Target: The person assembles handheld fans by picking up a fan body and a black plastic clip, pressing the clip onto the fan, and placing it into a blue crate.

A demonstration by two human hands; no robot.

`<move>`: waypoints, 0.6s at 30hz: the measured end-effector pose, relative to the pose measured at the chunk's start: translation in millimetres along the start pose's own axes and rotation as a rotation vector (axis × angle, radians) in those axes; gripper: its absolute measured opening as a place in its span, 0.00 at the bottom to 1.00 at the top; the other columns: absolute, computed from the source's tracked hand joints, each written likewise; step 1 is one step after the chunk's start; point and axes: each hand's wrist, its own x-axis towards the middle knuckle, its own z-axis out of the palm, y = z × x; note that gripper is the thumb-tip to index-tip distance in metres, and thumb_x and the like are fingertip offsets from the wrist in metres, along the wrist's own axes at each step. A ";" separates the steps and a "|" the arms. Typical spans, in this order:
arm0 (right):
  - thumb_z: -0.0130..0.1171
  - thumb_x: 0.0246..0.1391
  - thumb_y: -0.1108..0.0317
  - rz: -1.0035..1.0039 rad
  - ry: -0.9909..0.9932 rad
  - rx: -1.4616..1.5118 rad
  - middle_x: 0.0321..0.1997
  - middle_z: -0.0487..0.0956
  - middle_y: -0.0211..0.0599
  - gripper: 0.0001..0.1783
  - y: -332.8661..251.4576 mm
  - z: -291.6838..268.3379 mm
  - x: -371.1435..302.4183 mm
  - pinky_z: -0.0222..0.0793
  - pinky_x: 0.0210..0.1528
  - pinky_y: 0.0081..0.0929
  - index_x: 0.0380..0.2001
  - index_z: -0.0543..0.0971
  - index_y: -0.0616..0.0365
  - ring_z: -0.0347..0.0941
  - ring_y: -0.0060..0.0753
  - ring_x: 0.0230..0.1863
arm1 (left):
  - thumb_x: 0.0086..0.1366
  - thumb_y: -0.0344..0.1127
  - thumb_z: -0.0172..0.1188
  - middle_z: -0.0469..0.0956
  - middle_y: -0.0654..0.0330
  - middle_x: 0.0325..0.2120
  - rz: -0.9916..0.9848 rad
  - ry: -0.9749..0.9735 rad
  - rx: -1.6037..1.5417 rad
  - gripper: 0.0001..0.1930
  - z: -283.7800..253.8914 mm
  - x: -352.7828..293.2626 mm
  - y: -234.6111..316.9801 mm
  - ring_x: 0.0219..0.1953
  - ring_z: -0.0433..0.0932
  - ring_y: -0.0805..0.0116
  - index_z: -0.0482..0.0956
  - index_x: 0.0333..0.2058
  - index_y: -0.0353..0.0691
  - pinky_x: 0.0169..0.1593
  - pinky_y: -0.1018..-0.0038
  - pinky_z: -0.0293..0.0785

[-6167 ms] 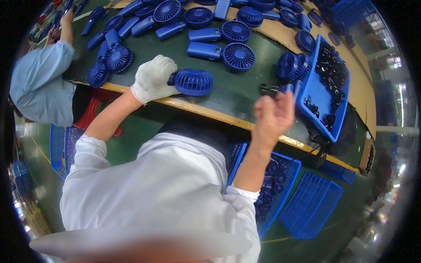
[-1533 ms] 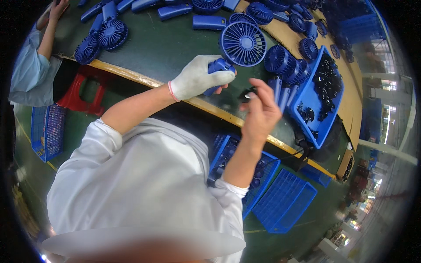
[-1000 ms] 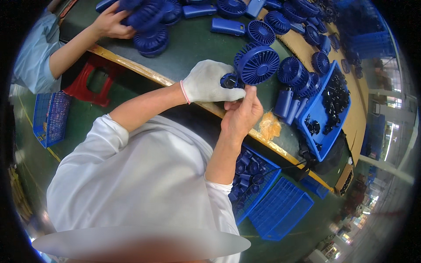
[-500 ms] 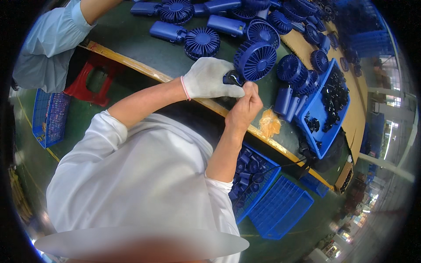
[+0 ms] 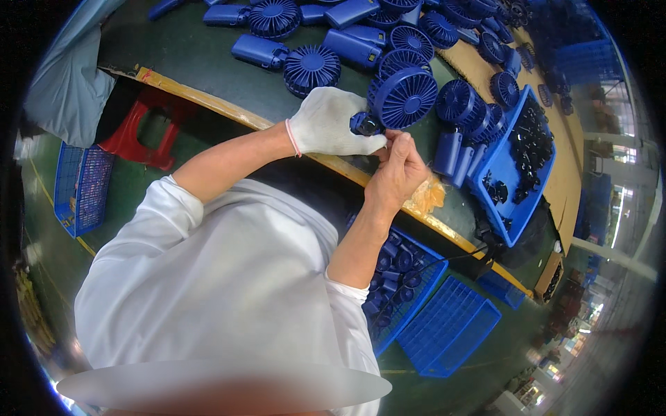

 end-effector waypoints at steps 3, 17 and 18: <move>0.54 0.64 0.53 0.060 0.016 -0.024 0.35 0.80 0.36 0.24 7.1 6.2 -2.3 0.69 0.37 0.18 0.41 0.79 0.69 0.73 0.22 0.34 | 0.49 0.55 0.63 0.79 0.51 0.20 -0.004 0.043 -0.014 0.20 6.2 -1.5 -7.6 0.25 0.79 0.51 0.81 0.21 0.40 0.29 0.64 0.75; 0.38 0.61 0.31 0.180 -0.177 0.022 0.59 0.71 0.42 0.44 18.3 7.6 4.9 0.60 0.64 0.38 0.60 0.65 0.62 0.67 0.38 0.61 | 0.50 0.59 0.61 0.79 0.49 0.21 -0.043 -0.025 -0.064 0.25 -0.3 1.1 0.9 0.27 0.80 0.49 0.83 0.24 0.39 0.32 0.62 0.76; 0.40 0.61 0.33 0.175 -0.176 0.036 0.59 0.71 0.42 0.42 18.2 7.8 4.9 0.60 0.64 0.38 0.60 0.65 0.61 0.67 0.38 0.61 | 0.51 0.55 0.63 0.80 0.50 0.22 -0.054 -0.037 -0.066 0.21 -1.9 0.4 2.8 0.27 0.79 0.49 0.82 0.25 0.40 0.32 0.63 0.76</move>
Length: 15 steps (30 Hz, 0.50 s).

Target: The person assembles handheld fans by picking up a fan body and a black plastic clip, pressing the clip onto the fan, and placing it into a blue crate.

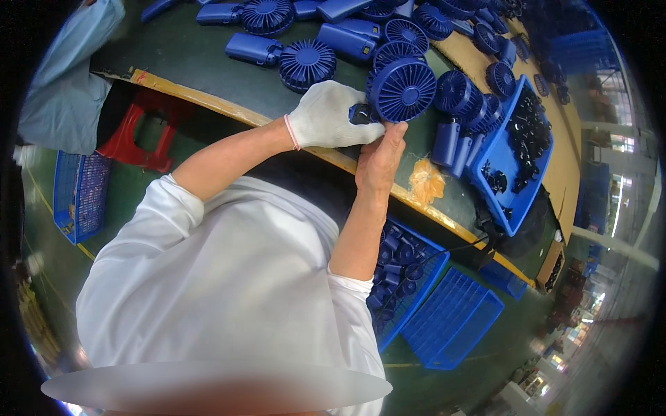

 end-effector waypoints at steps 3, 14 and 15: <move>0.46 0.62 0.37 -0.044 -0.039 -0.015 0.59 0.71 0.43 0.38 -0.7 -1.2 0.4 0.61 0.64 0.38 0.60 0.65 0.60 0.67 0.38 0.60 | 0.50 0.53 0.64 0.79 0.51 0.22 0.147 -0.053 0.064 0.19 -1.3 -2.1 -1.9 0.27 0.79 0.48 0.80 0.26 0.40 0.32 0.61 0.75; 0.72 0.35 0.63 -0.068 -0.124 -0.069 0.57 0.72 0.43 0.39 -14.1 18.1 4.1 0.61 0.64 0.35 0.55 0.73 0.56 0.67 0.36 0.60 | 0.50 0.42 0.65 0.80 0.50 0.25 0.303 -0.137 -0.042 0.13 -1.1 1.7 -16.8 0.28 0.80 0.48 0.78 0.30 0.40 0.33 0.63 0.76; 0.69 0.36 0.66 -0.058 -0.112 -0.077 0.57 0.73 0.42 0.38 -17.2 23.8 2.9 0.58 0.65 0.34 0.56 0.73 0.57 0.65 0.35 0.61 | 0.50 0.43 0.65 0.80 0.49 0.26 0.269 -0.136 -0.071 0.14 0.5 1.4 -19.5 0.29 0.80 0.48 0.79 0.32 0.39 0.34 0.64 0.76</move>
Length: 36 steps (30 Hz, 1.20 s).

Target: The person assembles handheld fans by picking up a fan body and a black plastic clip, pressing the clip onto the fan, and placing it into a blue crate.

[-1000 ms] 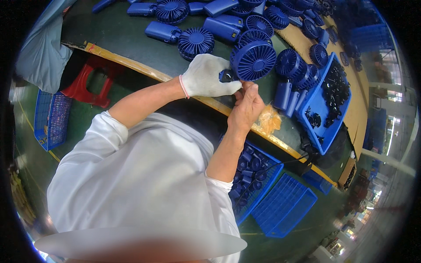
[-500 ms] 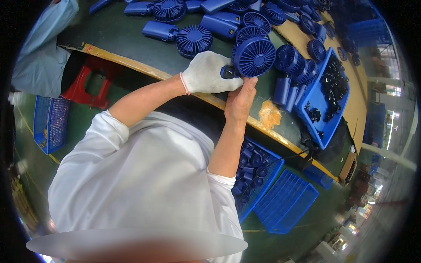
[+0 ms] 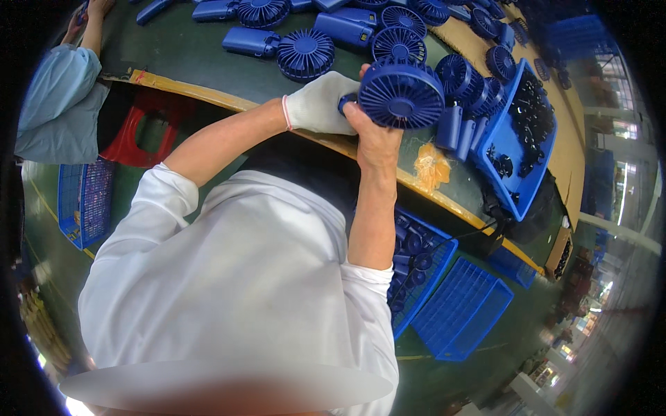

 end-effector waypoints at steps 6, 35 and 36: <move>0.47 0.63 0.40 0.154 -0.154 0.054 0.45 0.80 0.37 0.31 1.3 -22.8 17.3 0.74 0.28 0.22 0.52 0.73 0.58 0.78 0.28 0.39 | 0.48 0.36 0.67 0.80 0.52 0.25 -0.324 -0.083 -0.392 0.16 -6.9 12.4 13.9 0.23 0.79 0.61 0.76 0.33 0.33 0.31 0.73 0.76; 0.68 0.45 0.42 -0.555 -0.140 0.091 0.59 0.70 0.49 0.32 -14.6 -24.6 -20.3 0.71 0.55 0.51 0.50 0.78 0.48 0.66 0.48 0.62 | 0.50 0.43 0.64 0.77 0.57 0.22 -0.438 -0.674 -0.794 0.19 -32.9 4.2 75.6 0.27 0.79 0.64 0.76 0.34 0.34 0.36 0.71 0.74; 0.67 0.45 0.40 -0.600 -0.231 0.130 0.60 0.69 0.49 0.31 -11.8 -30.9 -18.3 0.70 0.56 0.51 0.50 0.79 0.44 0.64 0.50 0.63 | 0.50 0.42 0.65 0.78 0.56 0.24 -0.354 -0.713 -0.793 0.18 -30.9 4.5 67.3 0.26 0.80 0.63 0.76 0.34 0.35 0.34 0.71 0.74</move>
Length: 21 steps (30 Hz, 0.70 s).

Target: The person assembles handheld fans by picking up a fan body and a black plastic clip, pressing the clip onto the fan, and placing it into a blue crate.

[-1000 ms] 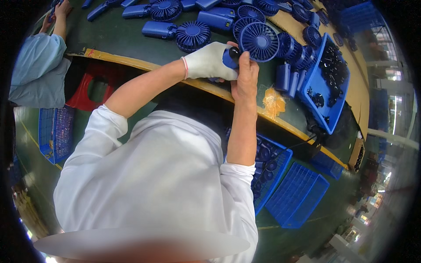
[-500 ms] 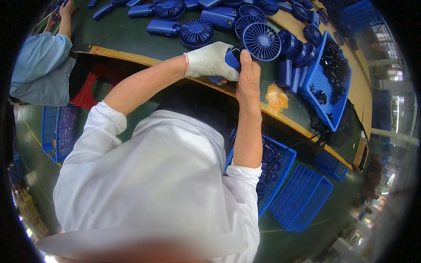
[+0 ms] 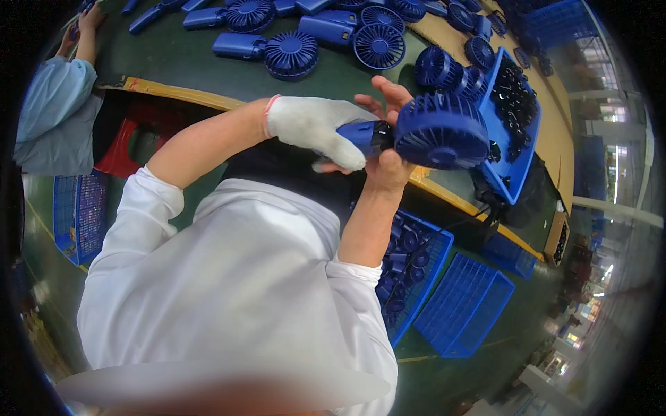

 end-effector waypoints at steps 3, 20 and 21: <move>0.69 0.43 0.40 0.009 -0.139 0.025 0.66 0.63 0.53 0.36 5.0 -12.3 1.0 0.63 0.62 0.55 0.57 0.75 0.37 0.58 0.57 0.67 | 0.45 0.42 0.71 0.80 0.56 0.26 0.302 0.653 0.943 0.19 22.0 5.6 1.7 0.28 0.80 0.60 0.77 0.34 0.42 0.30 0.69 0.76; 0.68 0.45 0.65 0.447 0.375 -1.238 0.33 0.83 0.43 0.16 -30.9 -39.4 32.5 0.71 0.42 0.26 0.34 0.83 0.67 0.78 0.30 0.35 | 0.45 0.49 0.70 0.76 0.55 0.34 0.296 0.972 1.415 0.22 -77.4 28.4 -13.9 0.42 0.75 0.54 0.80 0.33 0.38 0.47 0.62 0.71; 0.68 0.45 0.63 0.404 0.330 -1.458 0.32 0.84 0.45 0.16 -28.3 -48.4 37.6 0.71 0.41 0.27 0.31 0.83 0.67 0.79 0.33 0.33 | 0.46 0.48 0.70 0.76 0.55 0.37 0.133 0.967 1.542 0.23 -94.4 35.9 -18.7 0.45 0.75 0.56 0.79 0.36 0.39 0.49 0.63 0.71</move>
